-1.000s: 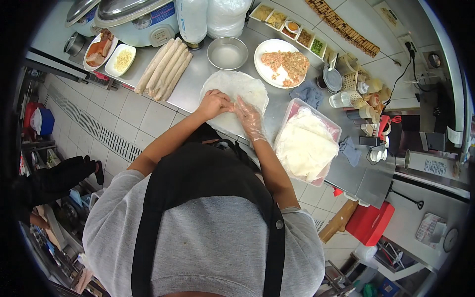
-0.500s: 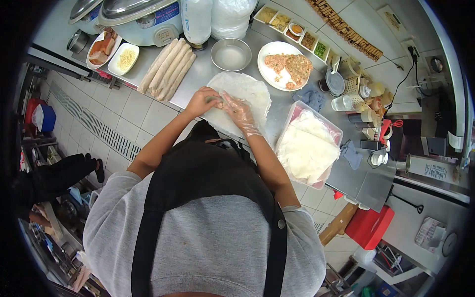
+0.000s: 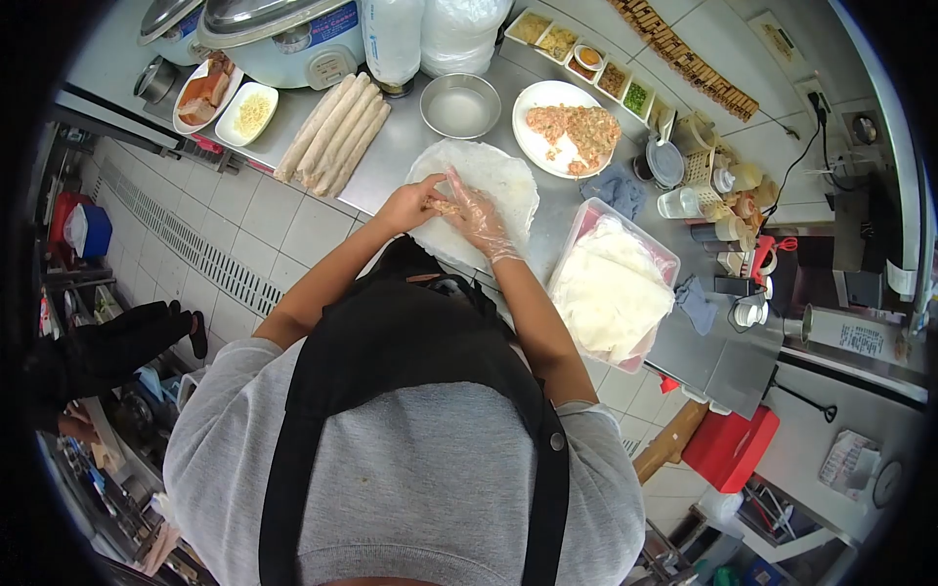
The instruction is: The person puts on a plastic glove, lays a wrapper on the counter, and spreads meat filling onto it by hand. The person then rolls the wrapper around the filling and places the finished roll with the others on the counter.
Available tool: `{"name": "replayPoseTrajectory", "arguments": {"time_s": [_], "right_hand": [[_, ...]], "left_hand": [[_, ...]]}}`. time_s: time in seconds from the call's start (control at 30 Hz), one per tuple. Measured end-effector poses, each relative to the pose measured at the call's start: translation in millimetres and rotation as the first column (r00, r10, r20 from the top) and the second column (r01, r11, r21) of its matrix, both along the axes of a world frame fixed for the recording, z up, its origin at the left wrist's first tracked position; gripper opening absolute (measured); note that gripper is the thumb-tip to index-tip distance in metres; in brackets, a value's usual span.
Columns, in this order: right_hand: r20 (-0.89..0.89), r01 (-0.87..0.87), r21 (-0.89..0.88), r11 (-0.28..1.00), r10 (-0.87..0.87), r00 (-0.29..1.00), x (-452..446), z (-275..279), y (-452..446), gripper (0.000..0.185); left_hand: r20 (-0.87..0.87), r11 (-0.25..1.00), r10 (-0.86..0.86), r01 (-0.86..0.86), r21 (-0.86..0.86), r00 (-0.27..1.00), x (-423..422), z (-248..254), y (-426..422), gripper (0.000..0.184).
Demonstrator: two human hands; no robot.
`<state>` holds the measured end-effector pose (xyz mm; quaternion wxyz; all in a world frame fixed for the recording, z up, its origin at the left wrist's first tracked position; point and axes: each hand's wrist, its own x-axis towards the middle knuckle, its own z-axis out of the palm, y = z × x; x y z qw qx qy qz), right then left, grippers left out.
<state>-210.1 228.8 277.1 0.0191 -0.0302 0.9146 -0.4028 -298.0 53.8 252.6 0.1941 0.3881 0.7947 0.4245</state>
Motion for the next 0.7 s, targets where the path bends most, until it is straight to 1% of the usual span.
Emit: {"name": "replayPoseTrajectory", "arguments": {"time_s": [0.03,0.1,0.13,0.17,0.2,0.23,0.27,0.3,0.33,0.37,0.4,0.43,0.5,0.53,0.57,0.6,0.63,0.7], "right_hand": [[0.001,0.004,-0.002,1.0,-0.004,1.0,3,4,2,0.095],[-0.095,0.04,0.151,0.988,-0.026,0.995,11,14,8,0.088],[-0.093,0.041,0.151,0.988,-0.028,0.995,15,15,12,0.088],[-0.025,0.062,0.151,0.987,-0.059,0.998,19,16,16,0.086],[0.042,0.084,0.153,0.985,-0.091,0.995,23,17,20,0.085],[0.046,0.088,0.153,0.984,-0.096,0.994,27,12,25,0.085],[0.035,0.086,0.049,0.995,-0.088,0.996,31,3,29,0.086],[0.021,0.081,-0.055,0.995,-0.08,0.997,33,-1,32,0.087],[0.022,0.083,-0.056,0.995,-0.082,0.996,35,-5,36,0.087],[-0.026,0.05,-0.003,0.999,-0.05,0.998,36,-9,40,0.089],[-0.072,0.018,0.052,0.998,-0.014,0.997,35,-7,41,0.09],[-0.074,0.018,0.052,0.999,-0.014,0.997,36,-5,43,0.09],[-0.06,-0.001,0.154,0.988,0.01,0.998,40,4,46,0.089],[-0.062,0.001,0.157,0.988,0.009,0.998,39,9,44,0.089],[-0.052,0.048,0.167,0.985,-0.039,0.998,39,13,38,0.089],[-0.042,0.093,0.178,0.98,-0.087,0.995,39,15,32,0.089],[-0.04,0.094,0.178,0.979,-0.088,0.995,37,11,28,0.089],[-0.089,0.091,0.122,0.988,-0.08,0.993,29,-2,22,0.089]], "left_hand": [[0.024,1.0,-0.003,0.003,-0.019,1.0,0,1,0,0.079],[0.047,0.999,-0.005,0.007,-0.038,0.999,-1,5,0,0.081],[-0.023,1.0,0.008,-0.008,-0.009,1.0,1,7,-2,0.083],[-0.093,1.0,0.023,-0.021,0.021,0.995,3,9,-4,0.086],[-0.09,1.0,0.019,-0.017,0.022,0.996,2,8,-5,0.086],[-0.08,1.0,0.023,-0.024,-0.013,0.997,2,8,-7,0.088],[-0.07,0.998,0.027,-0.03,-0.049,0.997,3,8,-8,0.09],[-0.068,0.998,0.024,-0.027,-0.049,0.997,4,7,-7,0.09],[-0.106,0.999,0.024,-0.029,-0.043,0.994,4,6,-7,0.09],[-0.145,0.999,0.025,-0.031,-0.038,0.989,4,6,-8,0.09],[-0.147,0.999,0.025,-0.031,-0.038,0.989,3,6,-8,0.09],[-0.144,0.998,0.031,-0.039,-0.05,0.989,3,5,-8,0.09],[-0.142,0.997,0.034,-0.043,-0.06,0.989,3,7,-6,0.091],[-0.137,0.994,0.038,-0.05,-0.092,0.99,2,8,-4,0.093],[-0.129,0.991,0.04,-0.056,-0.125,0.991,3,10,-3,0.094],[-0.127,0.991,0.039,-0.055,-0.124,0.991,4,11,-1,0.094],[-0.144,0.989,0.03,-0.051,-0.141,0.989,3,12,0,0.095],[-0.165,0.986,0.023,-0.05,-0.158,0.986,2,15,2,0.096]]}}
